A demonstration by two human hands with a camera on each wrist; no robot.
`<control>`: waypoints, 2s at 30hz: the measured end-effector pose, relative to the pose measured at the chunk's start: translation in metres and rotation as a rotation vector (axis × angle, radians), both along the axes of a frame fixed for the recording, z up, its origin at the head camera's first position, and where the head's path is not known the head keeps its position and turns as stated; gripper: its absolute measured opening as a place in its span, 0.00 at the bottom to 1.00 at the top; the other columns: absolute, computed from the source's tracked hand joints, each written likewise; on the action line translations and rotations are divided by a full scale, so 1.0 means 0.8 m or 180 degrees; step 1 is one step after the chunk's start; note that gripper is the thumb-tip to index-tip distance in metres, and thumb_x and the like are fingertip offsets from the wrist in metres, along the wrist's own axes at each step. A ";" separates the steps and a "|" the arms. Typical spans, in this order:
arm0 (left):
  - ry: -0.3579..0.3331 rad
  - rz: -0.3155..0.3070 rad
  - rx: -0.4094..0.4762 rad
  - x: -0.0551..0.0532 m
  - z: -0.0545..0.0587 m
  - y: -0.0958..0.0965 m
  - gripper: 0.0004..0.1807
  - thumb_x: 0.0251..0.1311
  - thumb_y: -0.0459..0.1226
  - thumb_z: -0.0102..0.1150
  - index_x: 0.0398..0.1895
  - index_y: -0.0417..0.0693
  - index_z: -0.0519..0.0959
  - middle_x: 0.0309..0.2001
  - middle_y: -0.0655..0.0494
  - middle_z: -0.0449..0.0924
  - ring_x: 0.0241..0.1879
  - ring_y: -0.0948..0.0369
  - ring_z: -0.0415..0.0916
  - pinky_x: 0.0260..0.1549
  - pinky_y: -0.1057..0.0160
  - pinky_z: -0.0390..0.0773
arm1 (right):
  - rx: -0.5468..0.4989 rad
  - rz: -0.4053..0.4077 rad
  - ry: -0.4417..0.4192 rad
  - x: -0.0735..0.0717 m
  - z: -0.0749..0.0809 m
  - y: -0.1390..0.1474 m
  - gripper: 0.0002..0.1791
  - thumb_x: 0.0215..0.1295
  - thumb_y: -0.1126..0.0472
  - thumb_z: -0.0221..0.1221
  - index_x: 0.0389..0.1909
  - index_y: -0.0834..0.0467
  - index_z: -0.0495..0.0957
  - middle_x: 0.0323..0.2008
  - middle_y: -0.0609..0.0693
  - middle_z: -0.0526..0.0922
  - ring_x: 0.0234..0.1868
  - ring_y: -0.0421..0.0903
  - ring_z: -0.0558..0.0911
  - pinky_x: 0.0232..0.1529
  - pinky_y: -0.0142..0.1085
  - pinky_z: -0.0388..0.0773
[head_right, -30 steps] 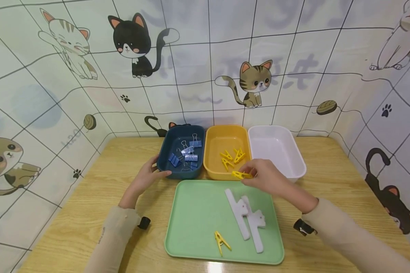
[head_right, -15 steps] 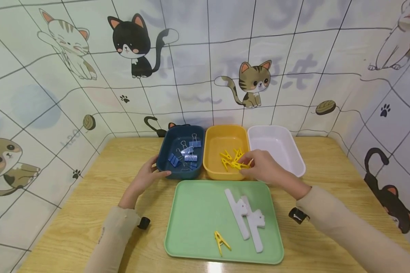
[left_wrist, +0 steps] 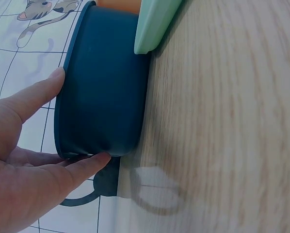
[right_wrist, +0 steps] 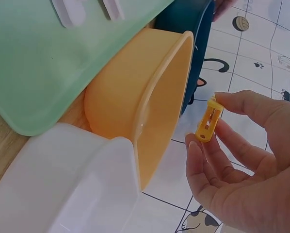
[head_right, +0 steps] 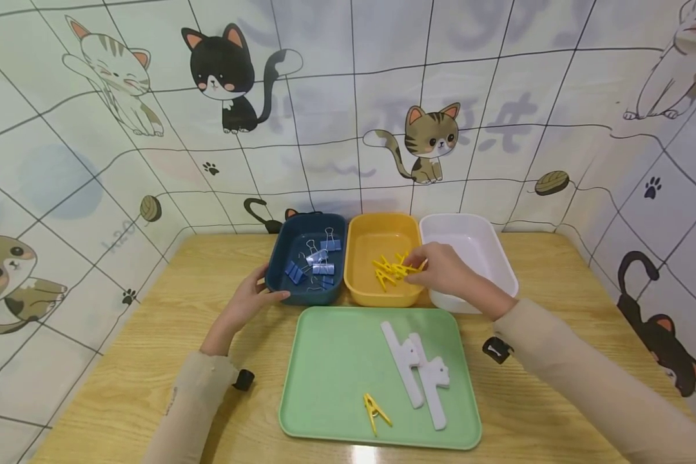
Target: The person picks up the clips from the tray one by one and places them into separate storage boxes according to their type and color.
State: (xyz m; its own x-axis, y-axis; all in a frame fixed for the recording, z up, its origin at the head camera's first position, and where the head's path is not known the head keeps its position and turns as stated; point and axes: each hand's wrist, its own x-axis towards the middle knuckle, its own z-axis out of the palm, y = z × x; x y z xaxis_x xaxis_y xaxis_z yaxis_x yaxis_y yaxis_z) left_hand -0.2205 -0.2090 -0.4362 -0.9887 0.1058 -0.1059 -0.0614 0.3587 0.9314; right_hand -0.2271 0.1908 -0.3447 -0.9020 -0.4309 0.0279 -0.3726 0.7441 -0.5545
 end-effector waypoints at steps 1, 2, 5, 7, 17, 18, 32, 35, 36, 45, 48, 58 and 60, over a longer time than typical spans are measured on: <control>-0.0001 -0.0003 -0.0001 0.000 0.000 0.000 0.50 0.68 0.36 0.69 0.85 0.42 0.49 0.83 0.39 0.51 0.80 0.35 0.54 0.75 0.38 0.65 | 0.0011 -0.0016 -0.0008 -0.002 0.000 0.000 0.16 0.63 0.63 0.72 0.47 0.70 0.86 0.42 0.61 0.89 0.39 0.53 0.84 0.40 0.44 0.85; -0.0002 -0.0004 -0.0003 0.000 0.000 0.000 0.50 0.68 0.36 0.69 0.85 0.42 0.49 0.83 0.39 0.51 0.80 0.35 0.54 0.75 0.38 0.65 | 0.0017 -0.0024 -0.0012 -0.003 0.000 0.000 0.16 0.63 0.63 0.72 0.47 0.70 0.86 0.42 0.61 0.89 0.39 0.53 0.84 0.40 0.44 0.85; -0.0004 -0.0004 -0.0007 -0.001 0.000 0.000 0.50 0.68 0.36 0.70 0.85 0.42 0.50 0.83 0.39 0.51 0.80 0.35 0.54 0.75 0.38 0.64 | 0.0035 -0.0047 -0.0044 -0.008 0.000 0.001 0.16 0.64 0.63 0.71 0.48 0.70 0.85 0.42 0.61 0.89 0.40 0.53 0.84 0.39 0.43 0.84; -0.0010 -0.0006 -0.0010 -0.001 0.001 0.000 0.50 0.68 0.36 0.70 0.85 0.42 0.50 0.83 0.39 0.51 0.80 0.35 0.54 0.75 0.38 0.64 | 0.0046 -0.0060 -0.0064 -0.011 0.000 0.001 0.17 0.65 0.63 0.71 0.50 0.70 0.85 0.43 0.62 0.89 0.41 0.54 0.84 0.40 0.43 0.85; -0.0006 -0.0010 -0.0059 0.000 0.000 0.001 0.50 0.68 0.36 0.69 0.85 0.41 0.49 0.83 0.38 0.52 0.80 0.35 0.55 0.75 0.38 0.65 | 0.0048 -0.0117 -0.0101 -0.025 0.002 0.002 0.18 0.67 0.64 0.70 0.51 0.72 0.85 0.46 0.65 0.89 0.43 0.57 0.85 0.41 0.45 0.86; -0.0007 -0.0005 -0.0062 0.000 0.000 0.000 0.50 0.68 0.36 0.69 0.85 0.41 0.49 0.83 0.38 0.52 0.80 0.35 0.55 0.75 0.38 0.65 | 0.0042 -0.0113 -0.0094 -0.026 0.002 0.002 0.17 0.67 0.64 0.70 0.51 0.72 0.85 0.46 0.65 0.89 0.43 0.57 0.85 0.41 0.45 0.86; 0.0020 -0.0023 -0.0041 0.000 0.000 0.000 0.49 0.69 0.36 0.69 0.85 0.42 0.50 0.82 0.38 0.54 0.79 0.35 0.56 0.74 0.38 0.66 | 0.0175 -0.0226 -0.0106 -0.048 0.003 -0.005 0.16 0.68 0.64 0.68 0.50 0.72 0.85 0.45 0.65 0.87 0.48 0.61 0.83 0.47 0.50 0.85; 0.0020 -0.0019 -0.0047 0.000 0.000 0.001 0.49 0.68 0.36 0.69 0.85 0.41 0.50 0.82 0.38 0.54 0.79 0.36 0.57 0.74 0.38 0.67 | 0.0200 -0.0266 -0.0129 -0.053 0.004 -0.008 0.16 0.68 0.63 0.68 0.51 0.71 0.85 0.46 0.66 0.87 0.49 0.61 0.82 0.49 0.51 0.84; 0.0024 -0.0023 -0.0057 0.000 0.000 0.001 0.49 0.69 0.35 0.69 0.85 0.41 0.50 0.82 0.38 0.54 0.79 0.35 0.57 0.74 0.38 0.67 | 0.0207 -0.0275 -0.0133 -0.054 0.004 -0.009 0.17 0.68 0.63 0.68 0.51 0.71 0.85 0.46 0.66 0.87 0.49 0.61 0.82 0.49 0.51 0.84; 0.0027 -0.0027 -0.0063 0.000 0.000 0.000 0.49 0.69 0.35 0.69 0.85 0.41 0.49 0.82 0.37 0.54 0.79 0.34 0.57 0.74 0.38 0.67 | 0.0240 -0.0325 -0.0209 -0.070 0.009 -0.016 0.18 0.68 0.63 0.68 0.52 0.72 0.84 0.49 0.68 0.86 0.52 0.63 0.82 0.54 0.54 0.84; 0.0029 -0.0039 -0.0066 0.000 0.000 0.000 0.49 0.69 0.35 0.68 0.85 0.41 0.49 0.82 0.37 0.53 0.79 0.34 0.57 0.74 0.38 0.67 | 0.0231 -0.0331 -0.0265 -0.074 0.011 -0.019 0.19 0.69 0.63 0.68 0.52 0.73 0.84 0.50 0.69 0.86 0.53 0.64 0.82 0.55 0.54 0.83; 0.0013 -0.0008 -0.0070 0.001 0.002 0.001 0.49 0.69 0.36 0.69 0.85 0.42 0.50 0.82 0.39 0.54 0.80 0.35 0.56 0.75 0.38 0.66 | 0.0227 -0.0359 -0.0336 -0.085 0.009 -0.025 0.20 0.69 0.62 0.68 0.54 0.73 0.83 0.51 0.69 0.85 0.51 0.63 0.82 0.54 0.52 0.84; 0.0021 -0.0018 -0.0068 0.000 0.002 0.000 0.49 0.69 0.36 0.69 0.85 0.42 0.49 0.82 0.39 0.53 0.80 0.35 0.56 0.75 0.38 0.66 | 0.0225 -0.0363 -0.0324 -0.087 0.008 -0.025 0.20 0.69 0.62 0.68 0.54 0.73 0.83 0.50 0.69 0.86 0.50 0.62 0.82 0.53 0.51 0.84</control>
